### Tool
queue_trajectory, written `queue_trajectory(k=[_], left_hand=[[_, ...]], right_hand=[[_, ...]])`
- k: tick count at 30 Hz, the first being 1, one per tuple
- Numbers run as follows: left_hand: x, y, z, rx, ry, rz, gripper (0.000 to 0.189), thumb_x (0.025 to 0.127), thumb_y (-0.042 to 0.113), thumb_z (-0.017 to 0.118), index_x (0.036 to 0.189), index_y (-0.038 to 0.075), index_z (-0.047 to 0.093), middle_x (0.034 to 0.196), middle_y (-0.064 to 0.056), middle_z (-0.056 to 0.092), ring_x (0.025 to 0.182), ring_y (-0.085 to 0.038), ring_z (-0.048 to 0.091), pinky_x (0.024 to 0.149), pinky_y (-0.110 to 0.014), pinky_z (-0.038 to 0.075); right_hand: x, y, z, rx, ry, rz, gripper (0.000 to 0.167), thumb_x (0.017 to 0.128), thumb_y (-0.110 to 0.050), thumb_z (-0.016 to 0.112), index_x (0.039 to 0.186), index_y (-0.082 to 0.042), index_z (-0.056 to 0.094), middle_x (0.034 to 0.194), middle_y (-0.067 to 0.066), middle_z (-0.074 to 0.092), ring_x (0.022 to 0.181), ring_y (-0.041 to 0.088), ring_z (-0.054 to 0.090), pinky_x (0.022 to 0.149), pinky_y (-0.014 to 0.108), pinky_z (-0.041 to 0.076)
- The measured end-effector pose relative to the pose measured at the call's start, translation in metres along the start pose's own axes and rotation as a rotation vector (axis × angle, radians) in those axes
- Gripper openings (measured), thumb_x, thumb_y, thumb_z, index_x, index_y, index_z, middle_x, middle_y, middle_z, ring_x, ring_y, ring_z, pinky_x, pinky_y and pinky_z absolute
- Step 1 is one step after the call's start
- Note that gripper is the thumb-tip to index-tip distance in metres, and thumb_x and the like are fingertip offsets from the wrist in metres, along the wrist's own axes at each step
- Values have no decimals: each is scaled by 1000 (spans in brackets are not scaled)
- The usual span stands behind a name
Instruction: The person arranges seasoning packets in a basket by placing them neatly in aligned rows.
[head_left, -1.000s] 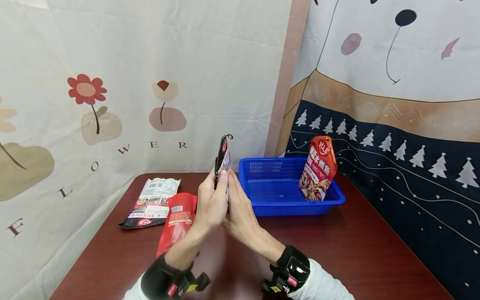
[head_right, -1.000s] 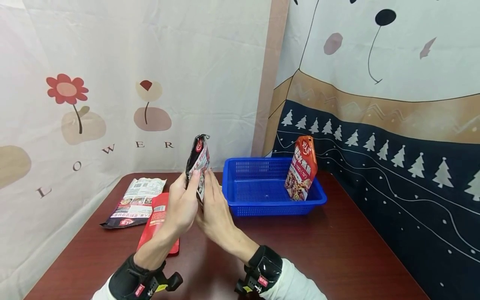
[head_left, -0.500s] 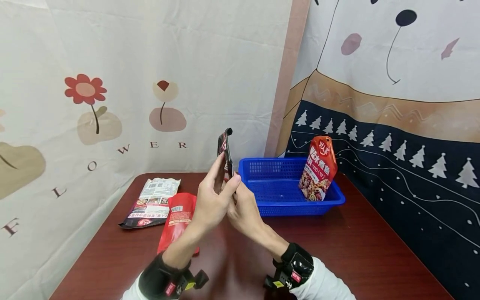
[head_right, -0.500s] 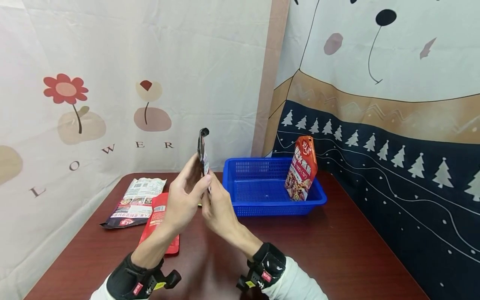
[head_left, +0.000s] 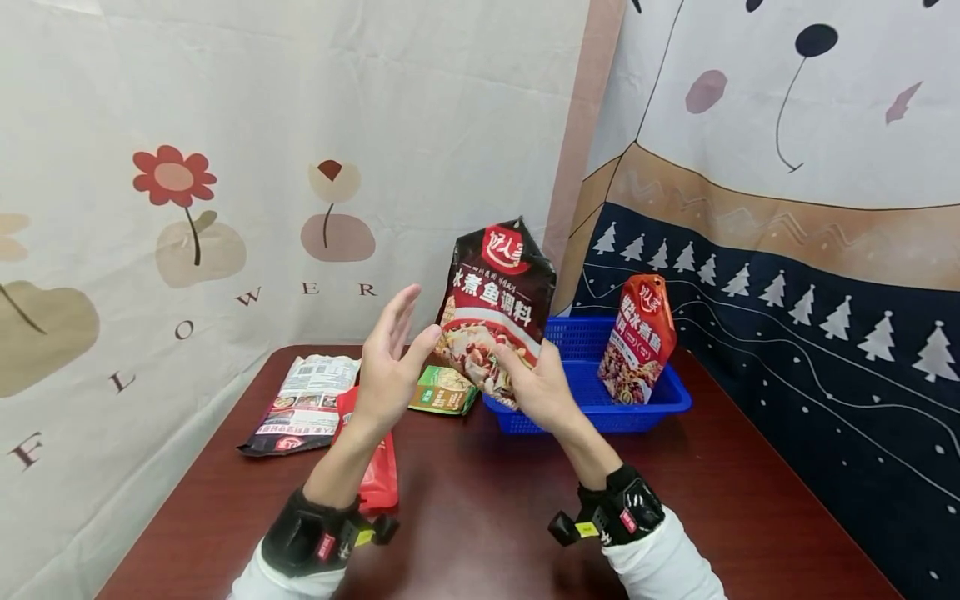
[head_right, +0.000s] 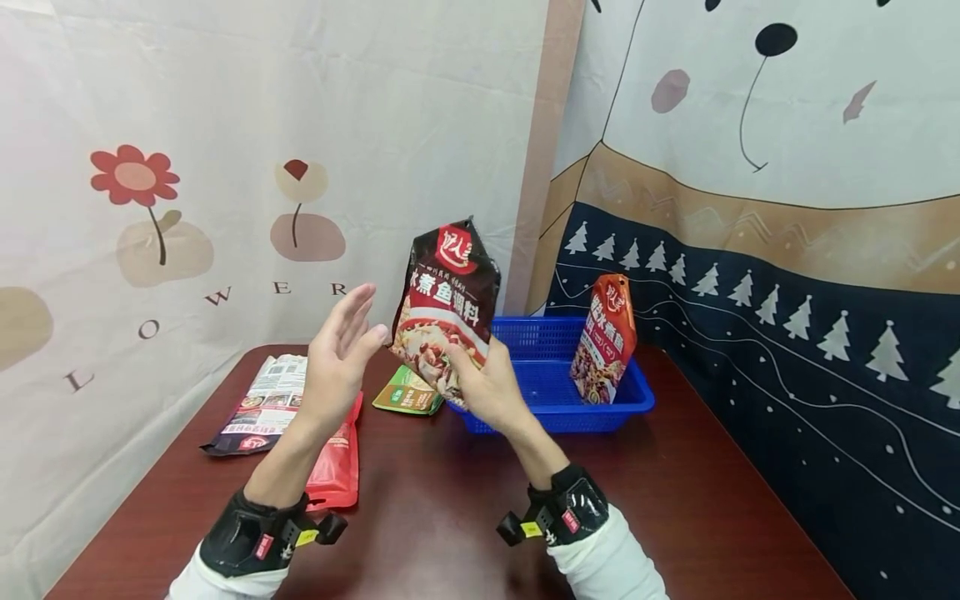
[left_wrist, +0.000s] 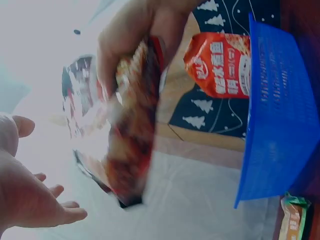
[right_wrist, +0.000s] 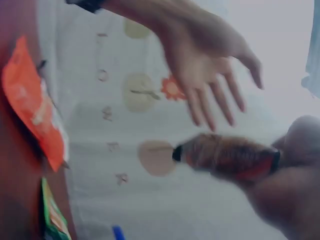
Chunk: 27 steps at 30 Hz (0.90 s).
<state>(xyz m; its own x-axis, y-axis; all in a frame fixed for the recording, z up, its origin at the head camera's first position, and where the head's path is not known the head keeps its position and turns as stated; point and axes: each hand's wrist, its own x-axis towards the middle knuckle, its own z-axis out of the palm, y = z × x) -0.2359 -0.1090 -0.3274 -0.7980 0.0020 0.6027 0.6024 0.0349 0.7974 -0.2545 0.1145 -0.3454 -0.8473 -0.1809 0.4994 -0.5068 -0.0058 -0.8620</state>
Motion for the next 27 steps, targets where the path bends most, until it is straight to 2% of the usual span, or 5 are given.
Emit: queue_trajectory(k=[3, 8, 12, 17, 27], left_hand=[[2, -5, -2, -32, -26, -54, 70, 112, 17, 69, 175, 15, 39, 181, -6, 44, 173, -24, 37, 144, -49, 28], [5, -11, -3, -90, -127, -177, 75, 111, 21, 70, 177, 19, 35, 182, -5, 41, 169, -33, 42, 137, -56, 41], [5, -16, -4, -105, -227, -265, 75, 109, 29, 71, 175, 22, 37, 174, -10, 50, 152, -34, 58, 121, -47, 57], [3, -21, -1, -133, -323, -268, 74, 106, 41, 79, 169, 23, 46, 154, -15, 67, 130, -25, 69, 102, -31, 66], [2, -21, 4, -102, -358, -273, 57, 107, 39, 80, 157, 24, 59, 148, -8, 71, 131, -26, 71, 103, -33, 67]], right_hand=[[2, -3, -15, 102, -58, 5, 40, 116, -12, 60, 153, 3, 58, 130, 10, 78, 108, 9, 80, 91, 28, 69], [4, -6, -34, 245, -153, -49, 39, 115, -6, 59, 154, -3, 57, 133, -4, 77, 118, 10, 78, 96, 29, 68], [4, -6, -42, 261, -213, -96, 36, 114, -4, 61, 149, -12, 62, 133, -5, 79, 118, 9, 79, 98, 27, 67], [2, -7, -44, 255, -258, -133, 35, 114, -5, 62, 146, -18, 64, 131, -7, 79, 117, 7, 78, 98, 26, 67], [3, -5, -47, 282, -287, -155, 38, 114, 0, 59, 145, -19, 65, 131, -7, 79, 116, 7, 78, 98, 26, 67]])
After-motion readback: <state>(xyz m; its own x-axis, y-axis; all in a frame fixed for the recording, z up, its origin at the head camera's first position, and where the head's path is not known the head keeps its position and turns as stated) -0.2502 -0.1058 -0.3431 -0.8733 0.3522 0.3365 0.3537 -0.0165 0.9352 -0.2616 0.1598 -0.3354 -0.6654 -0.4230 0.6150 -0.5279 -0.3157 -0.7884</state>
